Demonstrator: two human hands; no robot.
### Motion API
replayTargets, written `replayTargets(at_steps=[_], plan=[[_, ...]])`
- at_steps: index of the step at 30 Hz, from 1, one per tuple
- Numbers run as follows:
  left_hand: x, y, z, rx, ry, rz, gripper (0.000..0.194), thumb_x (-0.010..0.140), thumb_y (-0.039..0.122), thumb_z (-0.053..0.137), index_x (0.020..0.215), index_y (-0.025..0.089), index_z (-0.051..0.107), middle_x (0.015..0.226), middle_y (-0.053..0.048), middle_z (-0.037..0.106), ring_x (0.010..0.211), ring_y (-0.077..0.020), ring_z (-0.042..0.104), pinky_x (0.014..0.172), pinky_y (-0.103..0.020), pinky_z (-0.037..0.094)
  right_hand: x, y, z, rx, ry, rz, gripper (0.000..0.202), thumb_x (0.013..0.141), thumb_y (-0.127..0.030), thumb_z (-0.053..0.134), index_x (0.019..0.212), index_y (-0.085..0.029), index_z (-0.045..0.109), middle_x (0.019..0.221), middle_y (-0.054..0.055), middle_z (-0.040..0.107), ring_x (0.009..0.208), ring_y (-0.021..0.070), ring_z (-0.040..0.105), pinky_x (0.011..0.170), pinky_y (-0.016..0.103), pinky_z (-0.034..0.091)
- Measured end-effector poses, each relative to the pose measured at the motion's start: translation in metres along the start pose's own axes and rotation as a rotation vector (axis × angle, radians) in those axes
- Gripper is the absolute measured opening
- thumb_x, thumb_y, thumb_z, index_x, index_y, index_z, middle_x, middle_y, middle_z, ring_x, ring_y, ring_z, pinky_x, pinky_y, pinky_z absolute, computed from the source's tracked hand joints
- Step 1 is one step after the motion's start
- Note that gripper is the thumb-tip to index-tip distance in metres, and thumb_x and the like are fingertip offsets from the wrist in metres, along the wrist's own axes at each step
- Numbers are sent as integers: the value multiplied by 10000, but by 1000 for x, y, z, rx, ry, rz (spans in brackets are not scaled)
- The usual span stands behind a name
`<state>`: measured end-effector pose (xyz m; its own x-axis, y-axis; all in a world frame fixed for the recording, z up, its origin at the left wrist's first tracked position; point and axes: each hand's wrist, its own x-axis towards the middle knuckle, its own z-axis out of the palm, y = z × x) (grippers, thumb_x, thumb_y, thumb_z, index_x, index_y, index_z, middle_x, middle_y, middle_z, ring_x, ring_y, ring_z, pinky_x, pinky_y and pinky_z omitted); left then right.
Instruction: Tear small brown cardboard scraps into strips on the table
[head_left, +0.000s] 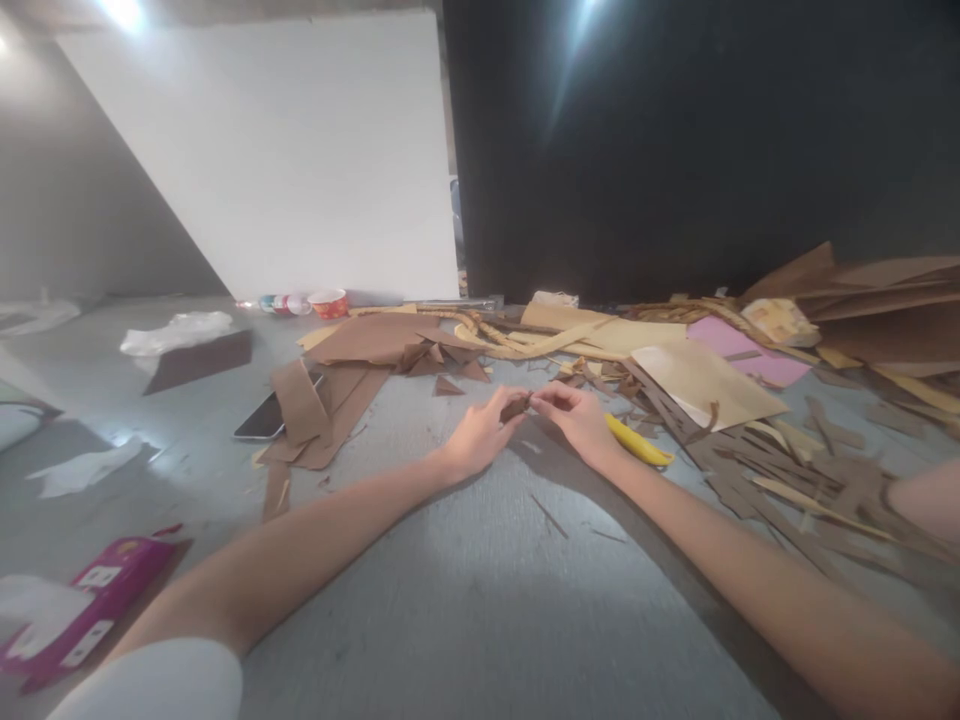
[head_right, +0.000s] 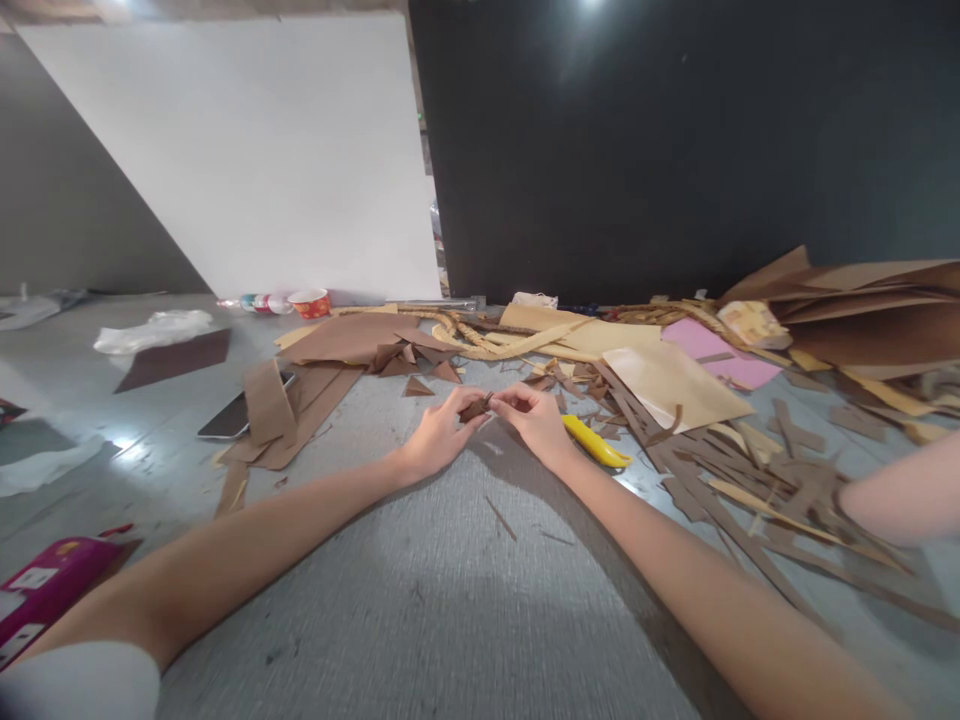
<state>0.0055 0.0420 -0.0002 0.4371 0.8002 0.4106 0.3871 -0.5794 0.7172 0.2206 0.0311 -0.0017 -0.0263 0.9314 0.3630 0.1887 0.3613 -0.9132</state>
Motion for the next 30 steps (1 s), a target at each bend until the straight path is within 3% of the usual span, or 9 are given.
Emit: replayTargets(at_steps=[5, 17, 30], plan=[[1, 2, -1, 41, -20, -26, 268, 1072, 331, 656, 1334, 282, 622, 1331, -69, 772, 1179, -229, 759, 1001, -343, 594, 0, 1, 1, -46, -5, -39, 491, 899, -704, 747, 863, -217, 800, 862, 53, 731, 812, 217, 633, 748, 341, 507], [1, 7, -2, 70, -71, -59, 266, 1072, 306, 639, 1338, 310, 616, 1345, -37, 780, 1216, -218, 770, 1046, -355, 599, -2, -1, 1, -80, 79, -78, 448, 845, -651, 819, 818, -204, 809, 738, 18, 608, 681, 171, 520, 606, 301, 409], [2, 3, 0, 13, -14, -51, 309, 1040, 216, 656, 1337, 288, 610, 1245, -33, 807, 1132, -179, 786, 971, -286, 602, -11, -3, 7, -270, 64, -384, 185, 1030, -365, 686, 999, -227, 804, 814, 14, 603, 767, 190, 603, 732, 325, 513]])
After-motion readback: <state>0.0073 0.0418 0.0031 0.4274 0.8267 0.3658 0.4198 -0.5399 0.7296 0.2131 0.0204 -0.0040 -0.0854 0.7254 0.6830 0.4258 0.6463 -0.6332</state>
